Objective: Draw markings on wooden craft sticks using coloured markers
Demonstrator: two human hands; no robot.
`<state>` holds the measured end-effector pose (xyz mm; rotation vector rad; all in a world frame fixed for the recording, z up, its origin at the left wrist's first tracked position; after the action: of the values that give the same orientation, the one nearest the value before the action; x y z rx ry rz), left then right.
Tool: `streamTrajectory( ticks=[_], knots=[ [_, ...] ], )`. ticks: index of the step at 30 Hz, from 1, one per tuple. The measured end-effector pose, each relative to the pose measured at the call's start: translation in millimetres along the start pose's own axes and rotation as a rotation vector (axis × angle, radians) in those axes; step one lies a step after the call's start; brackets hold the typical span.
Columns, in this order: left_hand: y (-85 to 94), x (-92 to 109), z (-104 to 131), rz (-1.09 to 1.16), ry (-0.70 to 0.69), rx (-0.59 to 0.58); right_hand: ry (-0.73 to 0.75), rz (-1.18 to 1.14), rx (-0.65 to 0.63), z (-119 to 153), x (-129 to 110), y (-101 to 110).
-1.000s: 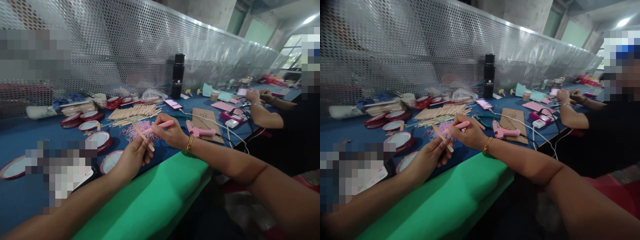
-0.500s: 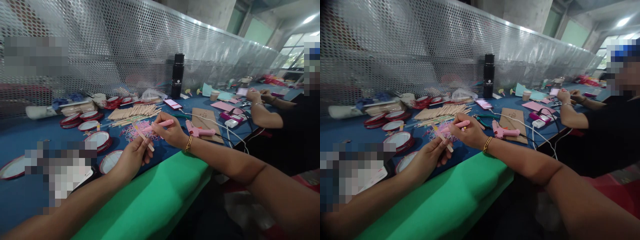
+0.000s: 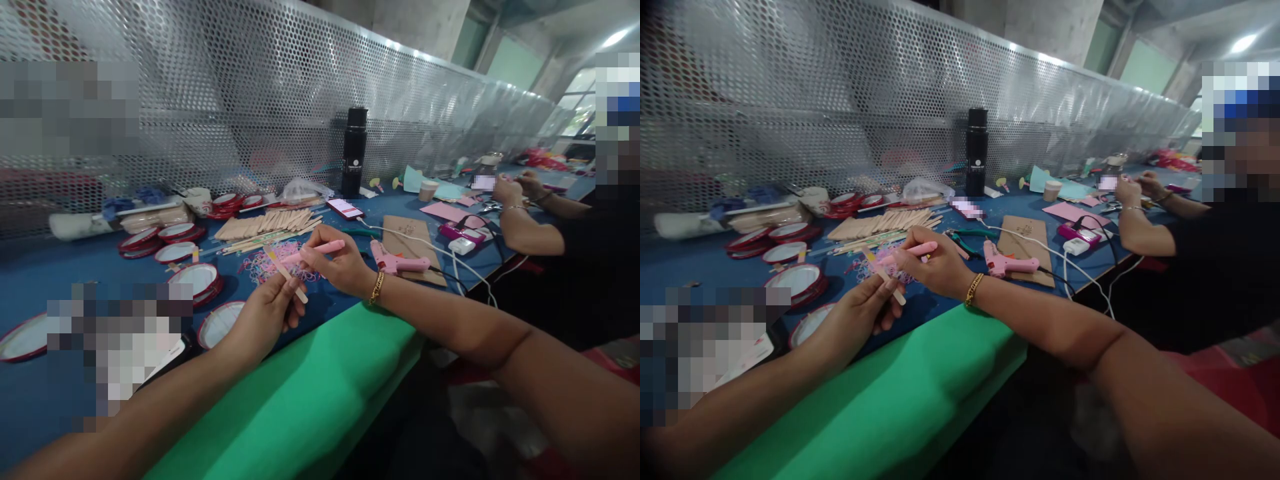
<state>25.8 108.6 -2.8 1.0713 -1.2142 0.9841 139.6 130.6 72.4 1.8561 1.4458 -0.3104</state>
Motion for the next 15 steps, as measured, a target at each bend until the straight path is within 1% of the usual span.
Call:
streamTrajectory(
  ticks=[3, 7, 12, 15],
  knots=[
    [-0.6, 0.8, 0.5, 0.002, -0.007, -0.006, 0.008, 0.001, -0.012, 0.0, -0.7, -1.7],
    [-0.3, 0.3, -0.1, 0.016, -0.006, 0.0, -0.032, 0.01, 0.029, 0.0, 3.3, 2.8],
    [-0.4, -0.1, -0.4, 0.022, 0.008, -0.001, 0.013, 0.019, -0.019, 0.2, -2.2, -2.0],
    [0.1, 1.4, 1.5, 0.011, 0.004, 0.008, -0.038, 0.054, 0.029, -1.2, 4.7, 4.3]
  ],
)
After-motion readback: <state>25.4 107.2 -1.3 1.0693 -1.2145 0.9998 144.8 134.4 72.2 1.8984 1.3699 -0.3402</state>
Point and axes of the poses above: each hand's wrist, its own z-axis away from the middle knuckle, its own y-axis out of the back of the hand, x = y × z, the point moved 10 cm from there along -z, towards the middle knuckle, and after that the axes turned 9 degrees about z, right-handed, at the moved point
